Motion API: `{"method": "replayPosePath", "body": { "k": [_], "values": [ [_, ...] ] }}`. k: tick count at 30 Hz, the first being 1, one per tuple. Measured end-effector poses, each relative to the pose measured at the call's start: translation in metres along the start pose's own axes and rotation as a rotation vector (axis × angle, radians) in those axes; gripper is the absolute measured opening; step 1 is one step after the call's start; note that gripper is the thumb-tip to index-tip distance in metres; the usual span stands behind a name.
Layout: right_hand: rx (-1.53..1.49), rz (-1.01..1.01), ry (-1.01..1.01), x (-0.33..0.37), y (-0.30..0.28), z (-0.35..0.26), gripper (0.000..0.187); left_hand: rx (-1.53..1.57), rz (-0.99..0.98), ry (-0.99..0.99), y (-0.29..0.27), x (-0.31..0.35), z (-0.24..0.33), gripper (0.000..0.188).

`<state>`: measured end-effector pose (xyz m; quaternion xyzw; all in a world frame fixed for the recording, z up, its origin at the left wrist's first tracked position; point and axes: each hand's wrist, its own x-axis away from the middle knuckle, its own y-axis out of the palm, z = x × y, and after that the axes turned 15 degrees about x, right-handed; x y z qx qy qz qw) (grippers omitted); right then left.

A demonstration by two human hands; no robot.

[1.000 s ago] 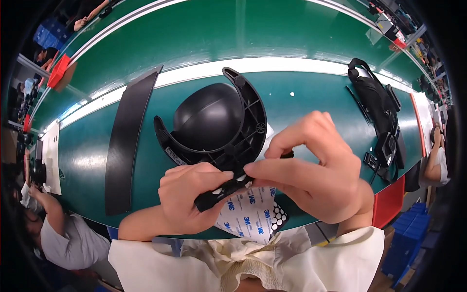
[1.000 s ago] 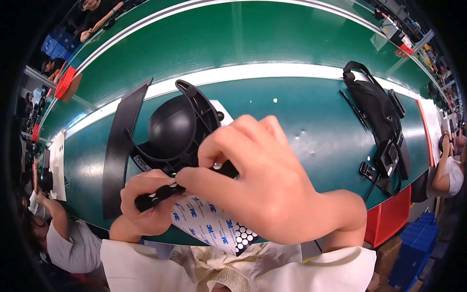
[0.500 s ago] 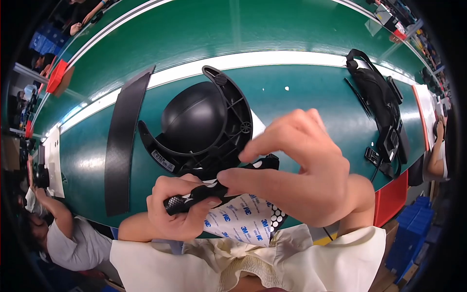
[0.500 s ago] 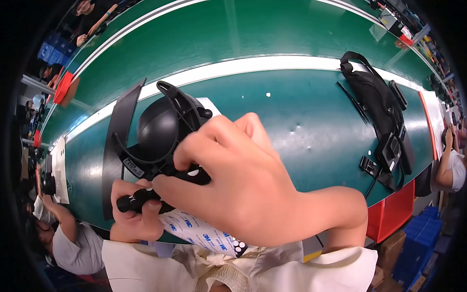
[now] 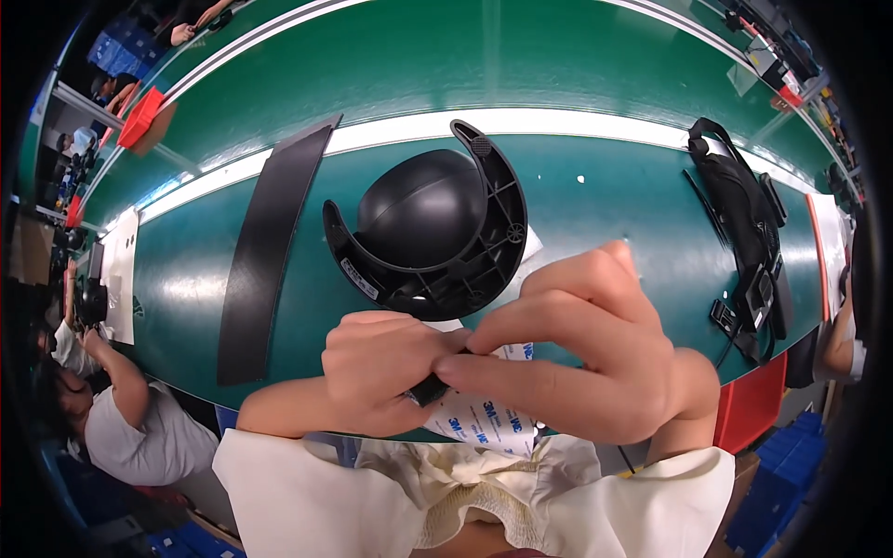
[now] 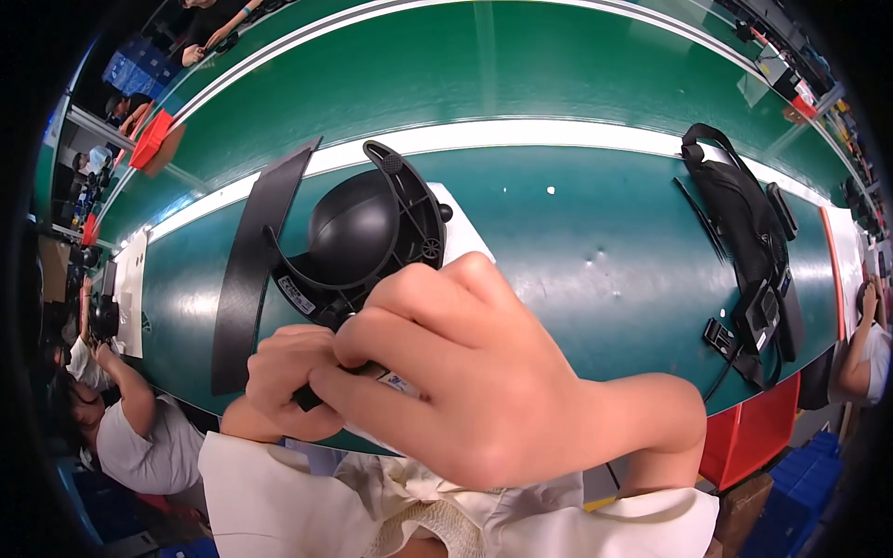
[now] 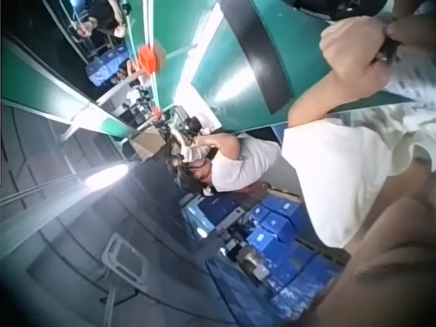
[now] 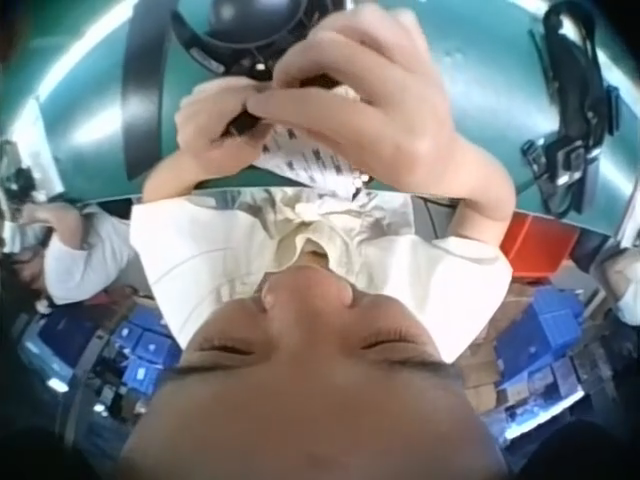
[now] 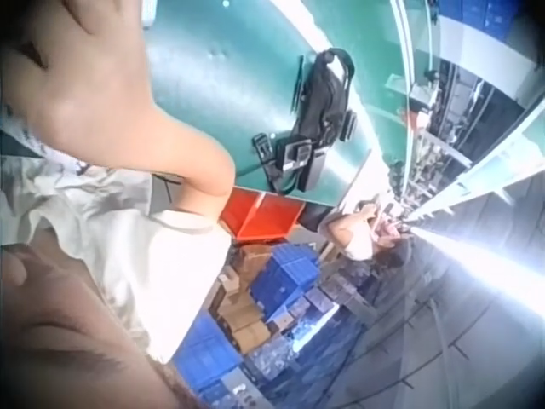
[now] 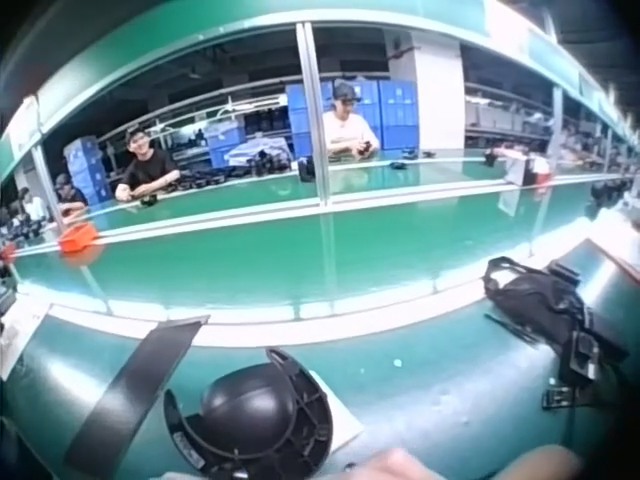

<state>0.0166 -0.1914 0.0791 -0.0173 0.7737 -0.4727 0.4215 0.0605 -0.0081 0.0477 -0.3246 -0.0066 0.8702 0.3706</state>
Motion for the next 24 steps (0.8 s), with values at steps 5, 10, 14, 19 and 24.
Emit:
{"method": "replayPosePath", "body": {
  "k": [5,10,14,19,24],
  "values": [
    [0.024,0.044,-0.034,0.0,0.0,-0.009,0.033,0.02,-0.007,0.025,0.003,-0.003,-0.001,0.025],
    [0.084,-0.055,0.121,0.003,-0.008,-0.015,0.028,-0.04,-0.013,-0.011,0.005,-0.005,-0.004,0.039],
    [0.009,-0.005,0.162,0.003,-0.007,-0.015,0.025,-0.042,-0.013,0.004,0.004,-0.003,-0.003,0.042],
    [-0.023,0.061,0.127,0.005,0.004,-0.009,0.024,-0.004,0.036,0.005,0.006,-0.002,-0.006,0.037],
    [-0.018,0.139,0.015,0.0,0.012,-0.004,0.029,0.052,0.124,-0.054,0.012,0.006,-0.003,0.03]
  ]
}}
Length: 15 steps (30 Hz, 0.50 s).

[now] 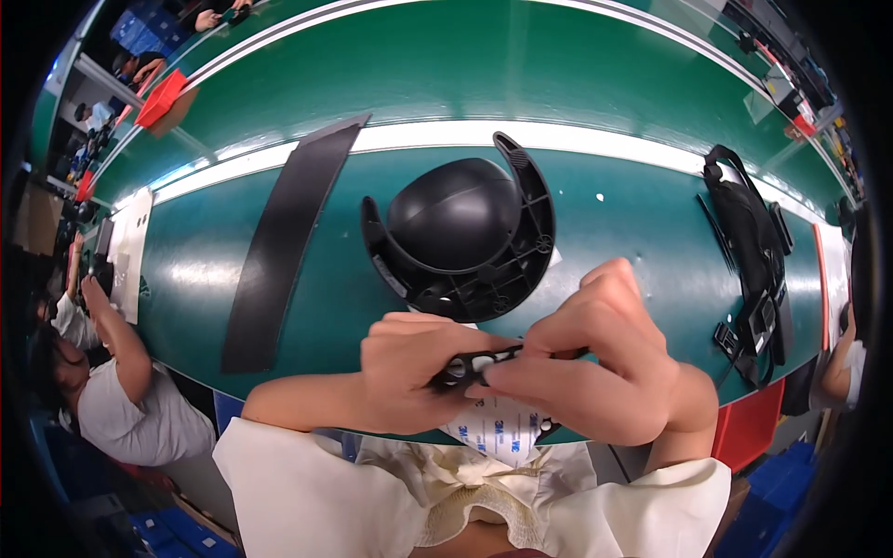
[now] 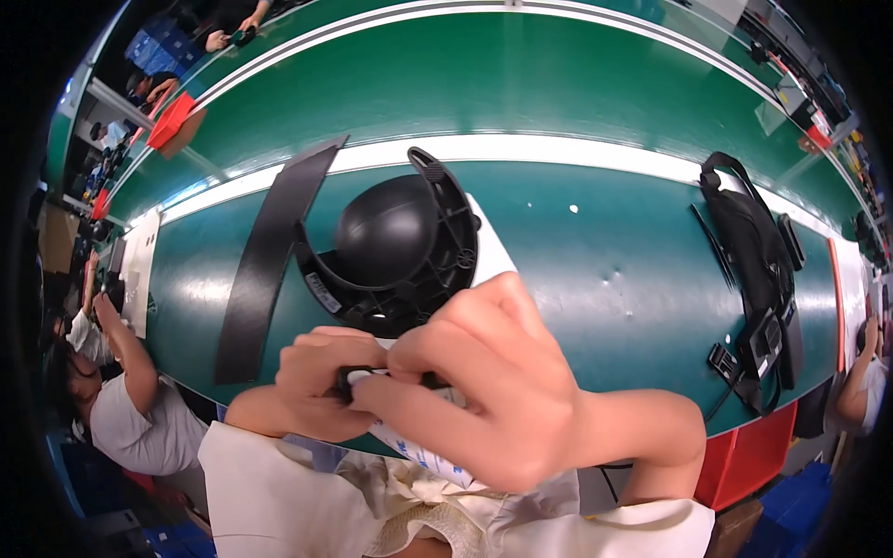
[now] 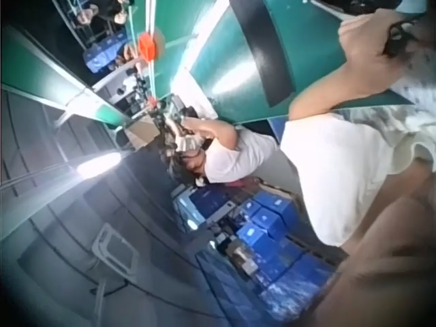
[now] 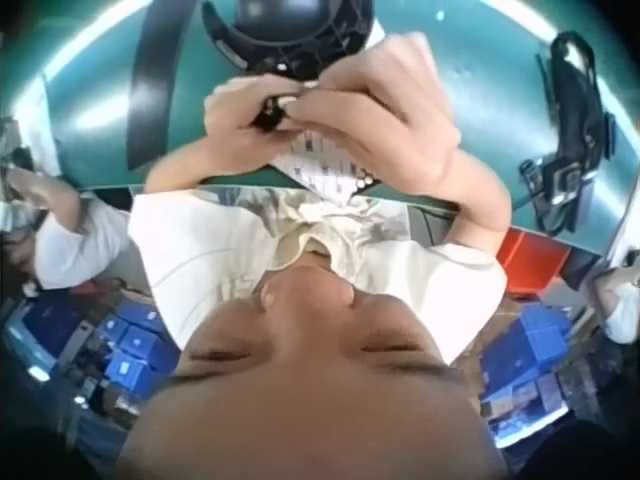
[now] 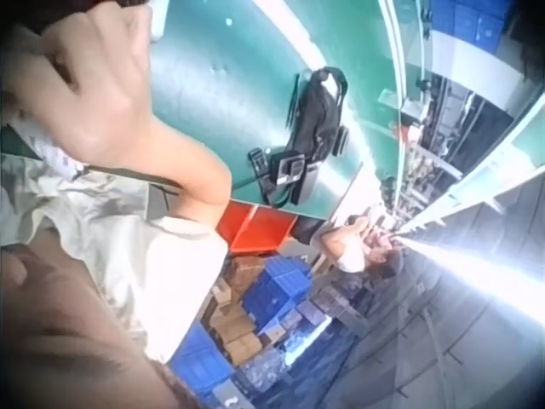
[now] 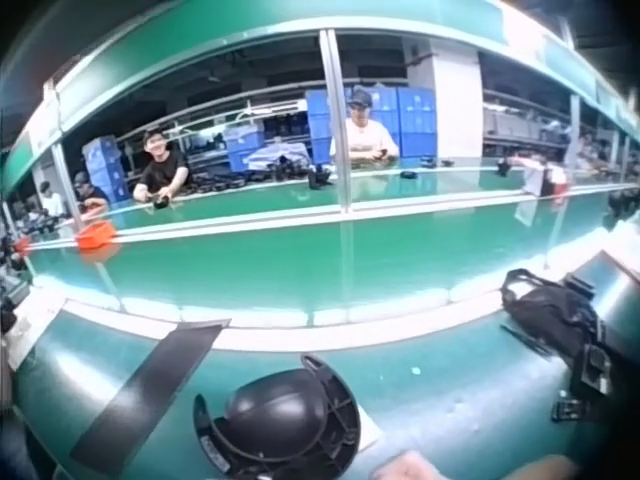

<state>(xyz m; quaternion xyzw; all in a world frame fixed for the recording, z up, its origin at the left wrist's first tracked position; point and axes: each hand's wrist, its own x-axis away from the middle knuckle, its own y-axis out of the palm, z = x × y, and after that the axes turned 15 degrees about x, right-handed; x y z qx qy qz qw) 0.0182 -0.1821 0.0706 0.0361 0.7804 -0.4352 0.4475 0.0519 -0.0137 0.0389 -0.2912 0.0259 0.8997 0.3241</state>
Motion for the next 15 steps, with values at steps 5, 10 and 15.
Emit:
{"method": "replayPosePath", "body": {
  "k": [5,10,15],
  "values": [
    [-0.046,0.111,-0.094,-0.001,0.004,0.002,0.037,-0.01,-0.091,-0.185,0.001,0.0,0.011,0.026],
    [-0.596,-0.157,0.05,-0.01,-0.003,0.01,0.017,-0.008,-0.192,-0.325,-0.008,0.0,0.026,0.023],
    [-1.192,-0.263,0.406,-0.001,-0.003,0.009,0.014,0.072,-0.335,-0.263,-0.015,0.009,0.023,0.022]
  ]
}}
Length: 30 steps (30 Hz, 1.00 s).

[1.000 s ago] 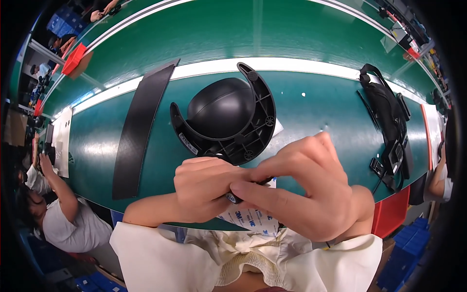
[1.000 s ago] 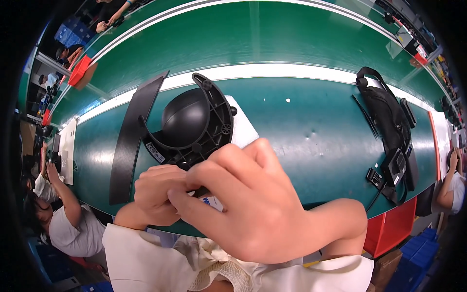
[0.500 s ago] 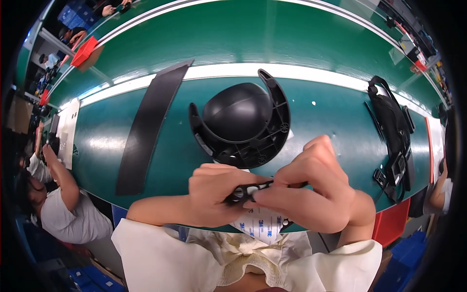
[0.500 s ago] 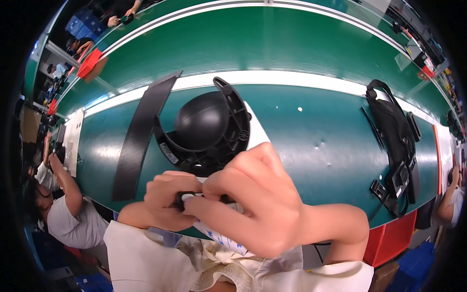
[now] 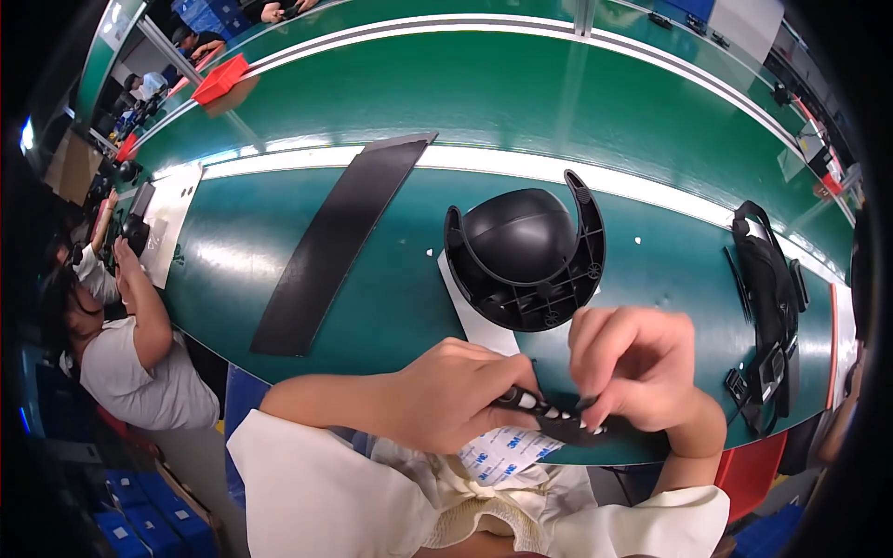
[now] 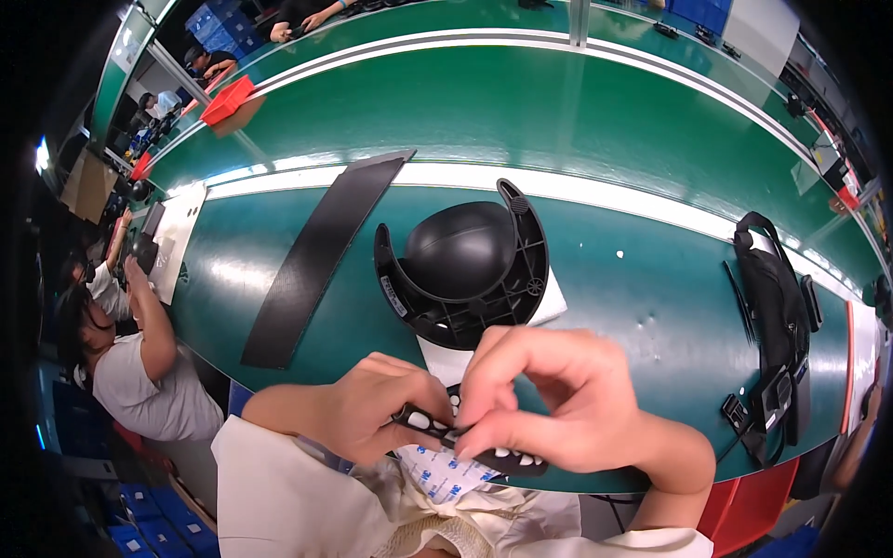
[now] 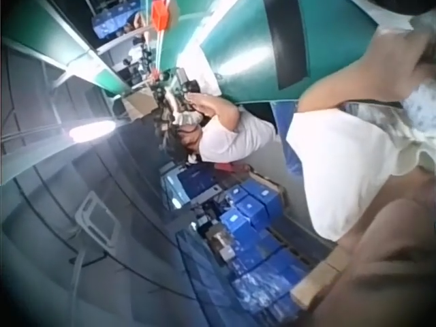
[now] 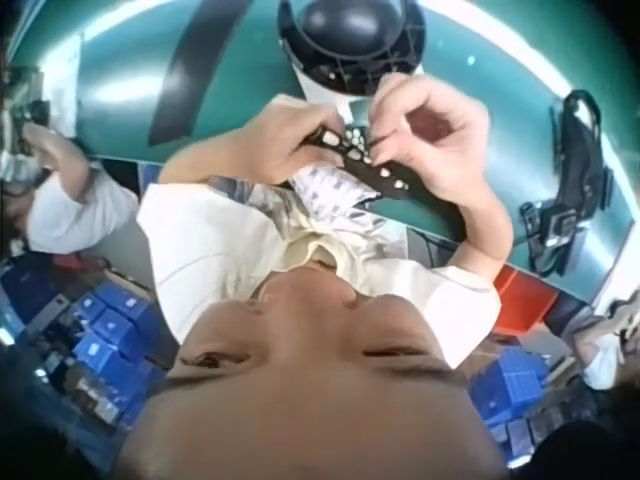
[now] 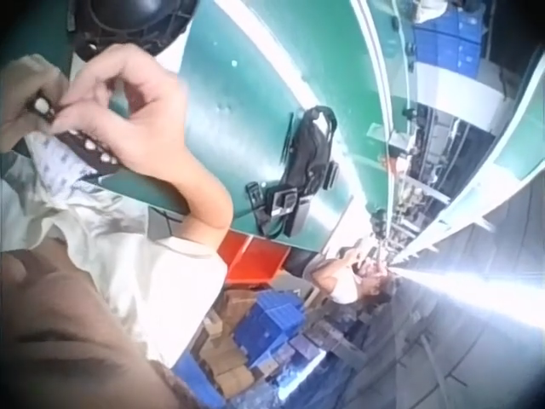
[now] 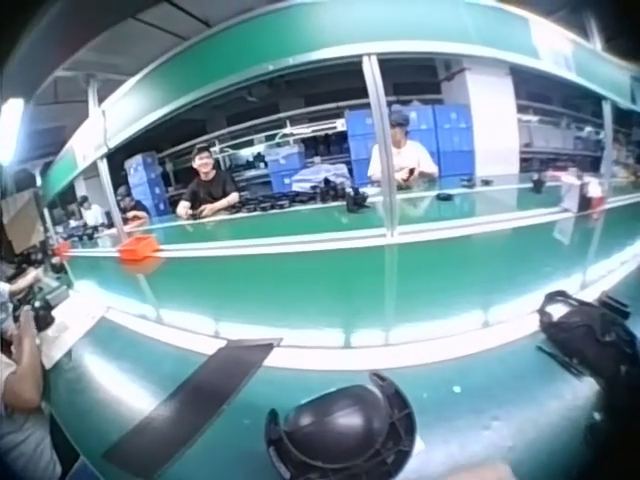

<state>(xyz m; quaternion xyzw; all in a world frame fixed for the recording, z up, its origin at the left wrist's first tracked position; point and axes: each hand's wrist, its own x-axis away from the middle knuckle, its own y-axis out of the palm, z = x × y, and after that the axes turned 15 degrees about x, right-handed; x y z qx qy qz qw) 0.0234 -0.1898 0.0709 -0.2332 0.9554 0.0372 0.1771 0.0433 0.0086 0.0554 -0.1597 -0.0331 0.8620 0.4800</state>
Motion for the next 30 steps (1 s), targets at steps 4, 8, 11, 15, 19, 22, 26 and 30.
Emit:
{"method": "replayPosePath", "body": {
  "k": [4,8,11,15,19,22,26,30],
  "values": [
    [0.149,0.08,0.004,-0.001,-0.007,0.003,0.027,-0.09,0.055,0.132,-0.001,0.011,-0.016,0.019],
    [0.592,0.233,-0.028,-0.008,-0.016,0.009,0.036,-0.645,0.108,0.564,-0.009,0.013,-0.03,0.006],
    [0.662,0.298,0.015,-0.012,-0.025,0.011,0.037,-0.821,0.11,0.551,-0.017,0.019,-0.032,0.01],
    [0.695,0.162,0.095,-0.012,-0.031,0.003,0.041,-0.951,0.163,0.541,-0.019,0.013,-0.038,0.019],
    [0.696,0.126,0.135,-0.014,-0.027,0.016,0.04,-0.999,0.132,0.557,-0.021,0.011,-0.055,0.022],
    [0.7,0.108,0.211,-0.012,-0.018,0.016,0.037,-0.994,0.129,0.575,-0.02,0.009,-0.061,0.025],
    [0.771,0.13,0.166,-0.009,-0.011,0.022,0.038,-1.006,0.147,0.569,-0.018,0.012,-0.061,0.019],
    [0.818,0.132,0.117,-0.011,-0.01,0.021,0.039,-0.996,0.183,0.586,-0.018,0.01,-0.065,0.013]
  ]
}}
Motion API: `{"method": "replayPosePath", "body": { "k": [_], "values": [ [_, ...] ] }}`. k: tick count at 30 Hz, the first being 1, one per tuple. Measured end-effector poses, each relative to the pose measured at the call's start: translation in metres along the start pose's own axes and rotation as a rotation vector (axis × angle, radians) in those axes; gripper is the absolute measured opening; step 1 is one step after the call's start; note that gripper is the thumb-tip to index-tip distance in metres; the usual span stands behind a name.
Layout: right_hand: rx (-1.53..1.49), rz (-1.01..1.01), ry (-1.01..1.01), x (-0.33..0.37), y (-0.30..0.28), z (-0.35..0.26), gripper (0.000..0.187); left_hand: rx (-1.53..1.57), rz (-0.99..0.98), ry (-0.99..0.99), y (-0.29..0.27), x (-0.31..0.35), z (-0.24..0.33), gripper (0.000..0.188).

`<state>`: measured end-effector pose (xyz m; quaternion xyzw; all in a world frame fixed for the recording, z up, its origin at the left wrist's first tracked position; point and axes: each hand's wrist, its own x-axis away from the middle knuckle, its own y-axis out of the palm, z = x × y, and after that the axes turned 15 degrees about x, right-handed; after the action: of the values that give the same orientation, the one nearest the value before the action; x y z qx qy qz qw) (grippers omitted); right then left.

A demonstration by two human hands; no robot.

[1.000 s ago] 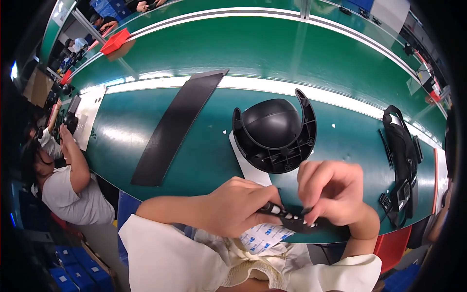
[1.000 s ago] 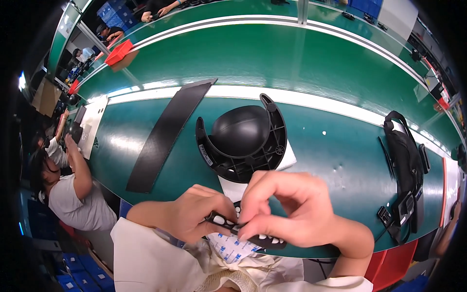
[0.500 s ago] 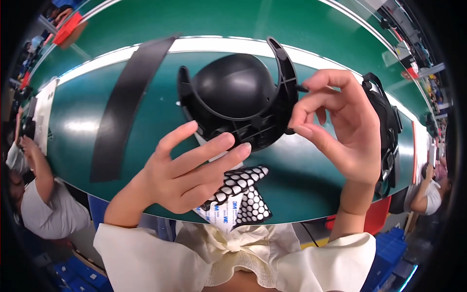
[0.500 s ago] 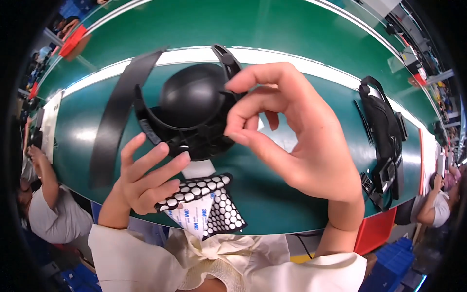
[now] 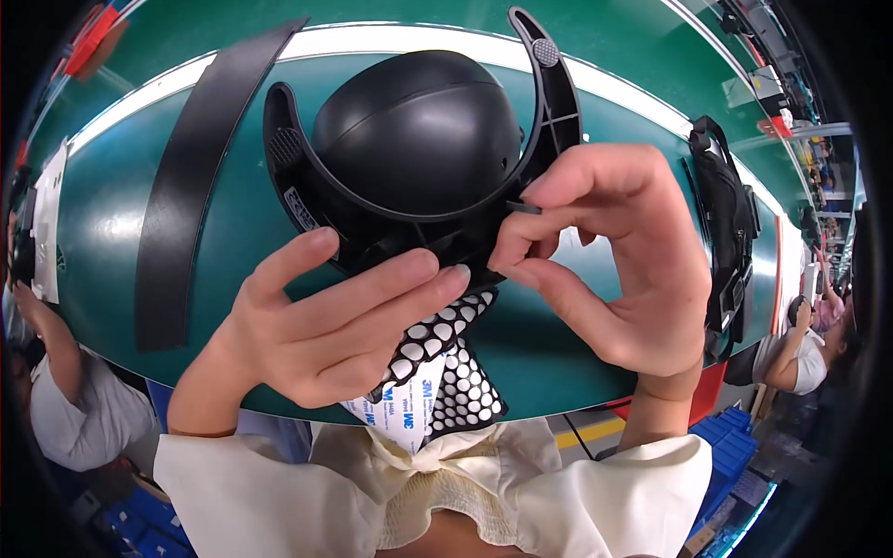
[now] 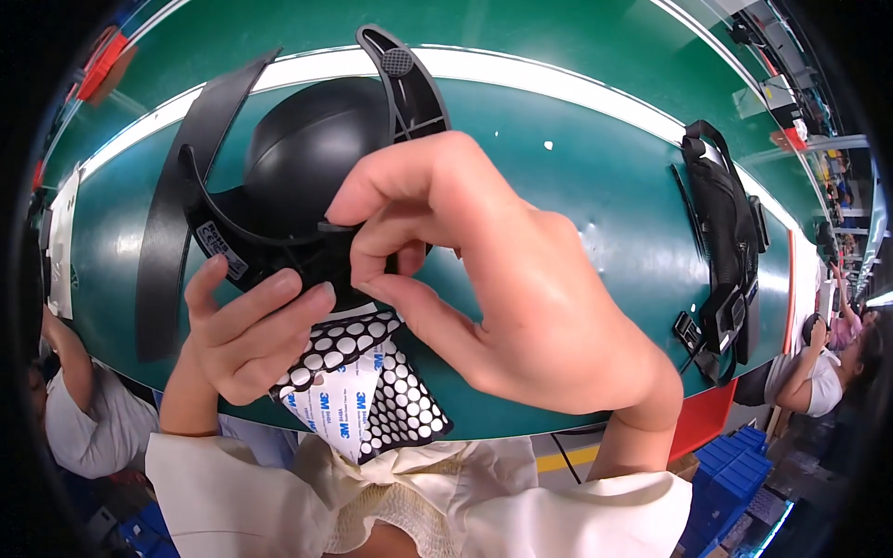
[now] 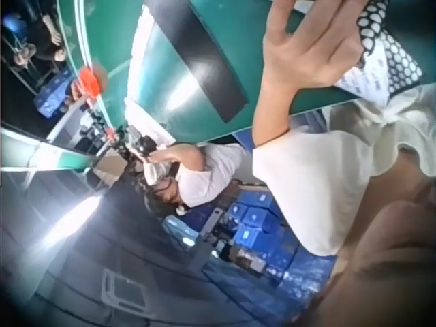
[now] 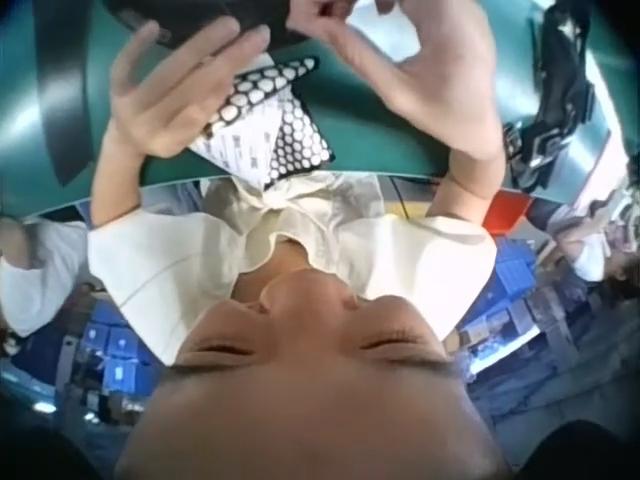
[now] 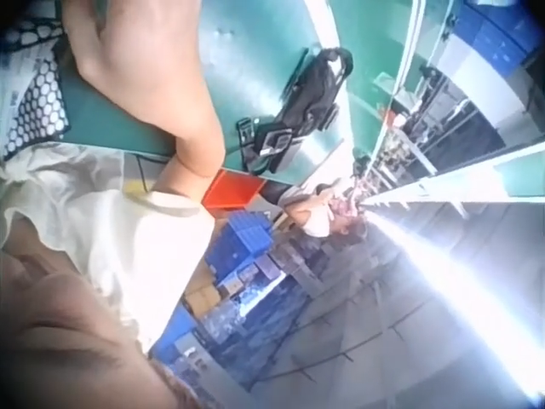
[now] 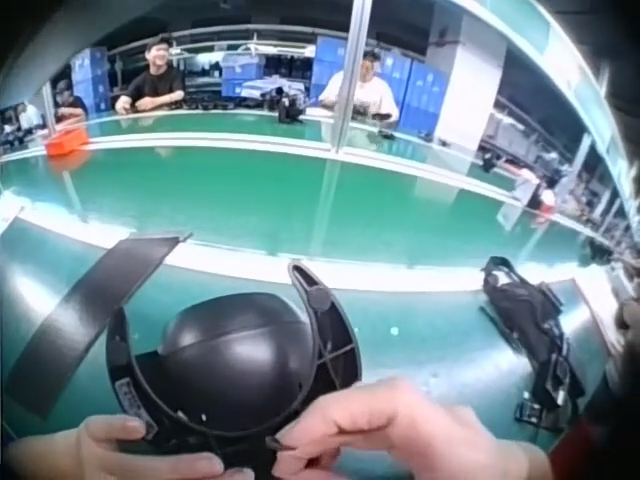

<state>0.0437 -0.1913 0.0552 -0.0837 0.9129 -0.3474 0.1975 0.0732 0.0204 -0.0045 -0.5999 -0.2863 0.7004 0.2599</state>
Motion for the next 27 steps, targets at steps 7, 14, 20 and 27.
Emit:
{"method": "replayPosePath", "body": {
  "k": [7,14,20,27],
  "values": [
    [0.054,0.021,-0.038,0.002,0.003,0.004,0.037,-0.004,0.05,0.026,0.003,-0.001,-0.004,0.015],
    [0.177,0.085,-0.107,0.013,0.008,0.003,0.033,-0.009,0.077,0.038,0.006,0.0,-0.007,0.023],
    [0.285,0.145,-0.089,0.016,0.01,-0.004,0.032,-0.033,0.09,0.074,0.007,0.001,-0.009,0.027],
    [0.768,0.212,-0.298,0.03,0.015,-0.011,0.024,-0.017,0.126,0.099,0.009,0.001,-0.012,0.025]
  ]
}}
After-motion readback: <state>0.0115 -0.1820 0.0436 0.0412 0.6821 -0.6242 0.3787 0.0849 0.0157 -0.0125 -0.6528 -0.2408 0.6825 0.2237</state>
